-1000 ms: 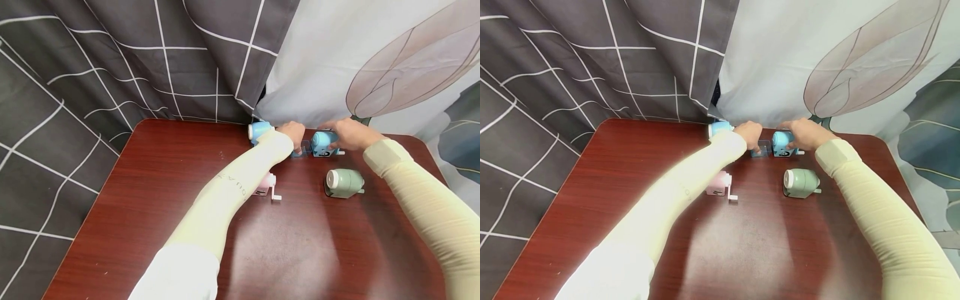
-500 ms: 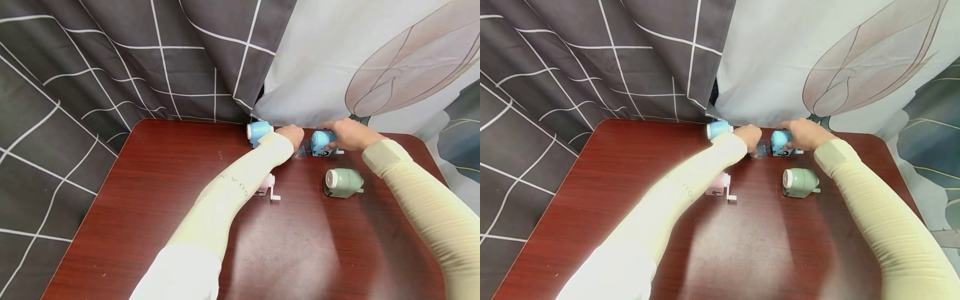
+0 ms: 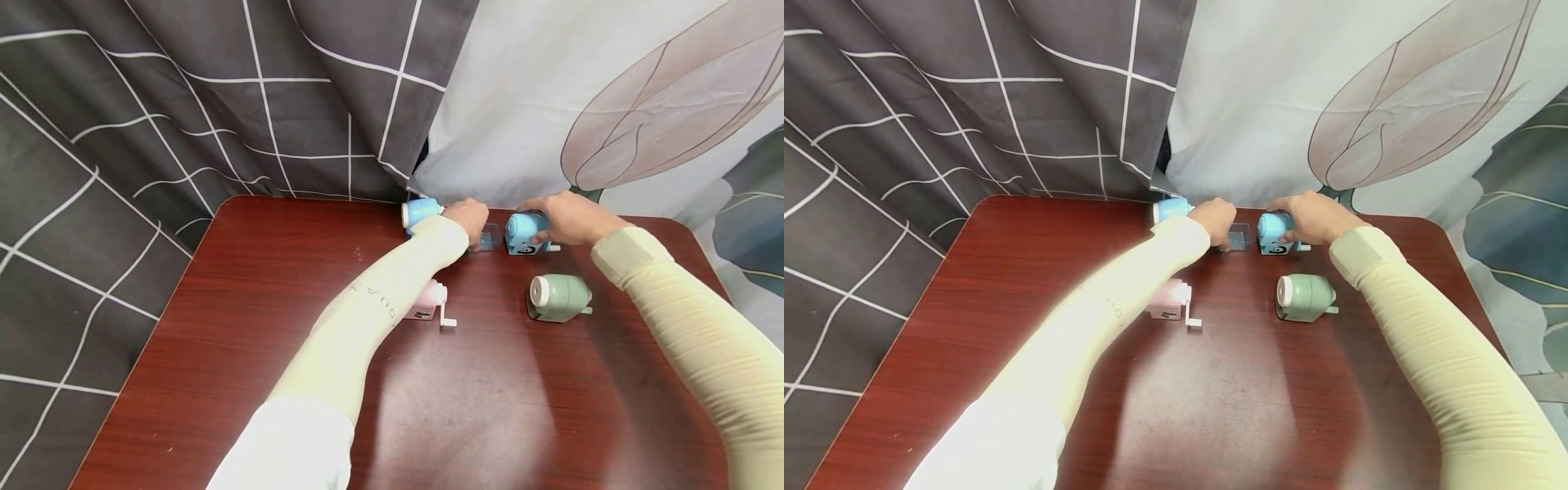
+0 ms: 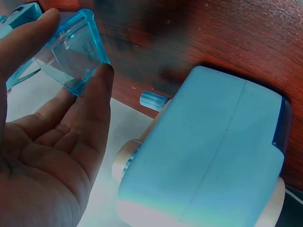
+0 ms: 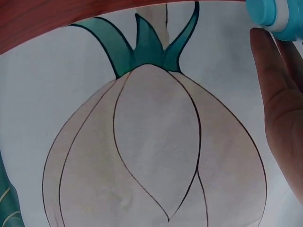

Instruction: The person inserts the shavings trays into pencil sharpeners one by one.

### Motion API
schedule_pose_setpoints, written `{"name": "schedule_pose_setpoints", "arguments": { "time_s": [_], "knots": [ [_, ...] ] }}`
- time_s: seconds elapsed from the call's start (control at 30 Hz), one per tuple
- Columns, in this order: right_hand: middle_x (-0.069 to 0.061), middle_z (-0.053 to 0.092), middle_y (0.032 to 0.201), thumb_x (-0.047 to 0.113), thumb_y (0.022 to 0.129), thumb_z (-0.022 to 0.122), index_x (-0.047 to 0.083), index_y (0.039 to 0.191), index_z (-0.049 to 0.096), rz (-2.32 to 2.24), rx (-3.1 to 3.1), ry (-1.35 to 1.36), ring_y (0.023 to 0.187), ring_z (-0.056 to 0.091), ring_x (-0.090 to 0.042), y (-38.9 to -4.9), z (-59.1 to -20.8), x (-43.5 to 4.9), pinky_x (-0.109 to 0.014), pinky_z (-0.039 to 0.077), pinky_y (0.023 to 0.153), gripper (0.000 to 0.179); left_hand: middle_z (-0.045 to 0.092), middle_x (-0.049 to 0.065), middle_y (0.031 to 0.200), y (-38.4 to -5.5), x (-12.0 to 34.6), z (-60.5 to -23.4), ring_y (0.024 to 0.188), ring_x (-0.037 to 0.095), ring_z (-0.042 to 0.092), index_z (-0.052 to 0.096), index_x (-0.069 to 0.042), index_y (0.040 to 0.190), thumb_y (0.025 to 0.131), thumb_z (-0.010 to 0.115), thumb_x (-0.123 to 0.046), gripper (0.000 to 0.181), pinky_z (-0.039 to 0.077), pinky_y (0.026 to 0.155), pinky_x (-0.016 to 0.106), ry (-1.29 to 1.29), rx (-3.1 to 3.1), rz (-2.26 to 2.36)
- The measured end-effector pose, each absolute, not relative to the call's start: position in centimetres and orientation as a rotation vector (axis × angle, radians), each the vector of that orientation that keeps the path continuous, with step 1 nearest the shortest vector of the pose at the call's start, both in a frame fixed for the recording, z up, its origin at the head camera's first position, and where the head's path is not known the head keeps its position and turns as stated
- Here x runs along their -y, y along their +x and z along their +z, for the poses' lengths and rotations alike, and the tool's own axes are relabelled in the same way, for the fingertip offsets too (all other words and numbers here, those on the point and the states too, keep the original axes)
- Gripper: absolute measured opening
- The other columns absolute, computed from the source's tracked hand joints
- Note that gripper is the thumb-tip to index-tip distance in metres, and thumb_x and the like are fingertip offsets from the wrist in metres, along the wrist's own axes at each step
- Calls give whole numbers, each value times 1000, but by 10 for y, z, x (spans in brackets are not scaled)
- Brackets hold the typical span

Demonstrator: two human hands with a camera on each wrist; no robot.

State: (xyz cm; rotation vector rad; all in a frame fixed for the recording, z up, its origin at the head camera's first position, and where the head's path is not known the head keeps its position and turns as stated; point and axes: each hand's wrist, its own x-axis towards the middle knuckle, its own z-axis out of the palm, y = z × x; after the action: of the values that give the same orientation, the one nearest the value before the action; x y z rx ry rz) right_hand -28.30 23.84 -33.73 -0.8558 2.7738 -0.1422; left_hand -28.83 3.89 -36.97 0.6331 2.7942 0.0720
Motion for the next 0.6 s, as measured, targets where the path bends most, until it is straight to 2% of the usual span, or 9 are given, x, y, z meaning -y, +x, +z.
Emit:
{"name": "schedule_pose_setpoints", "arguments": {
  "time_s": [0.2, 0.6],
  "knots": [
    [-24, 69, 106, 9, 77, 85, 0, 133, 60, -146, -2788, -863, 94, 65, -38, -283, -338, -239, -54, 52, 83, 62, 68, -1, 107, -289, -42, -371, 88, 14, 61, 71, -15, 111, 86, 77, -20, 26, 50, 74, 28, 654, -2777, 101],
    [-25, 69, 107, 8, 78, 86, -2, 131, 61, -140, -2798, -903, 93, 67, -38, -283, -339, -242, -55, 53, 81, 60, 68, -1, 107, -290, -49, -373, 86, 14, 62, 70, -14, 115, 86, 78, -24, 31, 52, 73, 28, 672, -2785, 106]
  ]
}}
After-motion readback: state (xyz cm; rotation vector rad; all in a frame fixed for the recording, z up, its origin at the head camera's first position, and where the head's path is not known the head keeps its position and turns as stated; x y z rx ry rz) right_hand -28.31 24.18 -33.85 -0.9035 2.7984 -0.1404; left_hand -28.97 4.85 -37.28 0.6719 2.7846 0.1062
